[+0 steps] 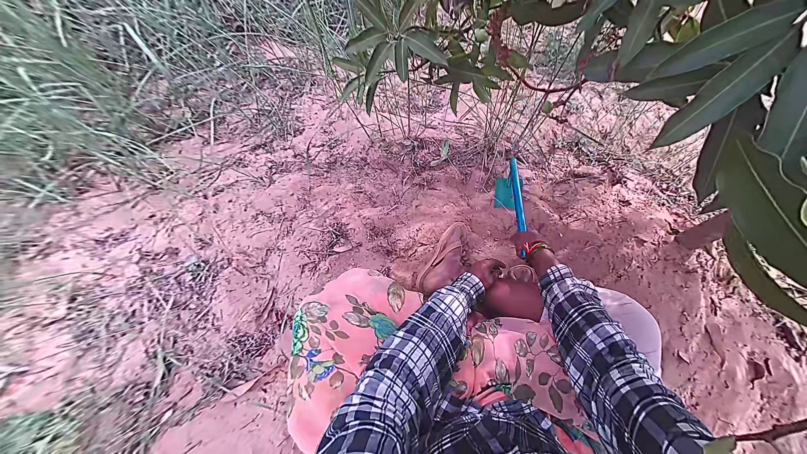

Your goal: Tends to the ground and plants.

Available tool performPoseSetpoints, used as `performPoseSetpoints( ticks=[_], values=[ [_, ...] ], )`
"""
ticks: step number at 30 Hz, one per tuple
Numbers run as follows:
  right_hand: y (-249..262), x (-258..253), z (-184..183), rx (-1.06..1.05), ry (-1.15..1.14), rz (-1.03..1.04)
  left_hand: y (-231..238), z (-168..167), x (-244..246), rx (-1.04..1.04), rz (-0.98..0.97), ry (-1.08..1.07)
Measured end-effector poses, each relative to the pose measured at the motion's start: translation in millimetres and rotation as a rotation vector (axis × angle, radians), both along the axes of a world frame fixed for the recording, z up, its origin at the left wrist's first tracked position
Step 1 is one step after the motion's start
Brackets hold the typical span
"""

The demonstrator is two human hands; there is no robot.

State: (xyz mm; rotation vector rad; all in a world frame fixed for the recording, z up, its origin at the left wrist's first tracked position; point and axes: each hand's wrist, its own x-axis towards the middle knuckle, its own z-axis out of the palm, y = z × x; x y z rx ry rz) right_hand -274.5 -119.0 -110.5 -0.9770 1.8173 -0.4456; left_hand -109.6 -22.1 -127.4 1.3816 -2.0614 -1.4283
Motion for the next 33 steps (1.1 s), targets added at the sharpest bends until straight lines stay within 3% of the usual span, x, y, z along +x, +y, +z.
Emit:
performPoseSetpoints(
  ticks=[4, 7, 12, 14, 18, 21, 28, 33],
  values=[
    [5.6, 11.2, 6.7, -0.084, 0.132, -0.005, 0.0, -1.5, 0.4, -0.002, -0.006, 0.005],
    [-1.8, 12.9, 15.9, -0.320, 0.131, 0.039, -0.5, -2.7, -0.9, -0.013, 0.015, 0.009],
    [14.2, 14.6, 32.7, -0.561, -0.041, 0.025, -2.1, 1.7, -1.7, 0.047, 0.092, 0.010],
    [13.1, 9.9, 18.0, -0.489, -0.095, -0.007, -6.6, -4.3, -3.2, 0.045, 0.064, 0.004],
    [-10.1, -6.6, -21.0, -0.104, -0.084, 0.062, -8.1, -9.0, -4.1, 0.012, -0.005, -0.016],
    [-0.9, 9.2, -6.5, 0.050, -0.127, 0.050, -3.3, -3.3, -0.9, 0.008, -0.007, -0.023],
    [9.8, 19.3, -1.7, -0.094, -0.014, -0.009, -3.4, -1.3, -0.1, 0.009, -0.025, -0.023],
    [2.7, 21.3, 26.9, -0.445, 0.198, 0.125, -3.6, 2.3, 0.2, 0.002, -0.046, -0.037]
  ],
)
